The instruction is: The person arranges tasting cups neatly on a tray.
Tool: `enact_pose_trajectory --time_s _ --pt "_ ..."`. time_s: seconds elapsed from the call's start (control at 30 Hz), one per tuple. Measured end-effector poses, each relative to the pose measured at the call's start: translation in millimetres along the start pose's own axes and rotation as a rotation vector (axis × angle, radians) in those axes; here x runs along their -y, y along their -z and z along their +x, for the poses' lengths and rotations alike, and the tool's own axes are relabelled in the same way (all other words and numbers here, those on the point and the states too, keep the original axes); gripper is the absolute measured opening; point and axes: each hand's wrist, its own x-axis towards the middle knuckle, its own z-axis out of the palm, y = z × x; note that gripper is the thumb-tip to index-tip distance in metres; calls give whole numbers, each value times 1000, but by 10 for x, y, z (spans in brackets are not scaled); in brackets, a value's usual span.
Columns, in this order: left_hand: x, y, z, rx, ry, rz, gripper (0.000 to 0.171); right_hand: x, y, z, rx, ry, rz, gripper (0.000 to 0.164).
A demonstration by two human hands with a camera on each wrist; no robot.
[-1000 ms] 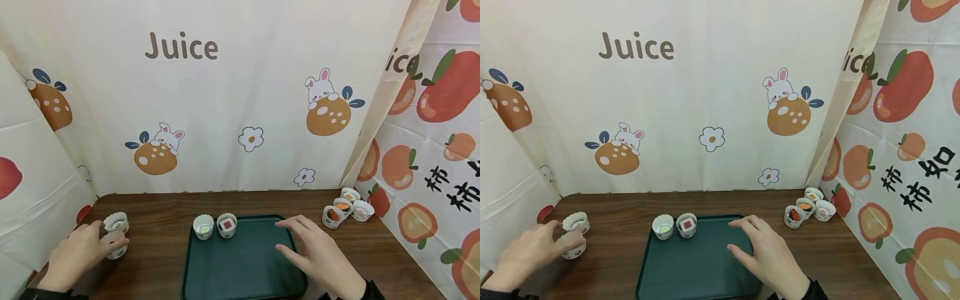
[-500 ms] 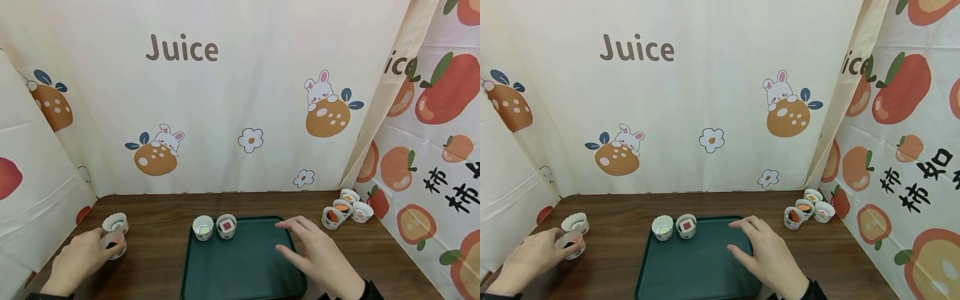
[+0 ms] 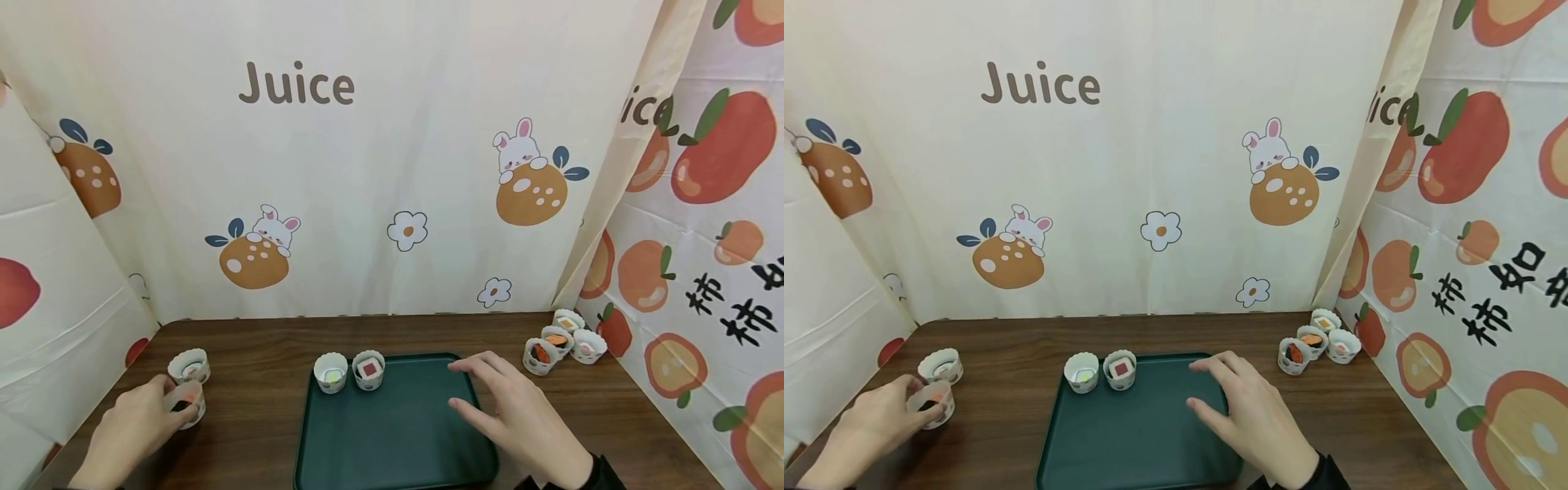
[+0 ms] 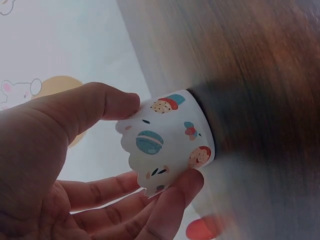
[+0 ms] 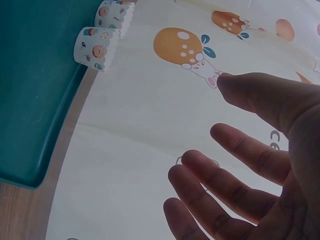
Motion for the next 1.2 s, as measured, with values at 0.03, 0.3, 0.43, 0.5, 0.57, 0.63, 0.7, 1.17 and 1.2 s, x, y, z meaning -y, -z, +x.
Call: enact_pose_trajectory --time_s 0.03,0.3,0.43,0.5,0.57,0.63,0.7,1.17,1.2 --pt "-4 0 -4 -3 -2 1 57 -2 0 0 2 -3 1 38" --pt "-71 29 -22 14 23 -11 61 -24 7 -4 22 -23 12 36" --pt "-83 51 -8 -30 -13 -1 63 -34 -9 2 21 -20 12 37" --pt "-97 72 -6 -58 -33 5 64 -38 -21 9 17 -13 10 38" --pt "-140 92 -18 -69 -43 15 68 -42 -29 14 13 -2 5 39" --pt "-214 106 -33 -91 -55 12 70 -47 -27 10 8 1 2 40" --pt "-316 123 -60 -123 -76 2 70 -50 -20 5 6 2 -4 40" --pt "-1175 183 -351 -266 -312 -100 53 -52 -15 10 23 -13 -7 40" --pt "-1241 169 -376 -276 -332 -108 51 -53 -15 11 24 -14 -8 40"
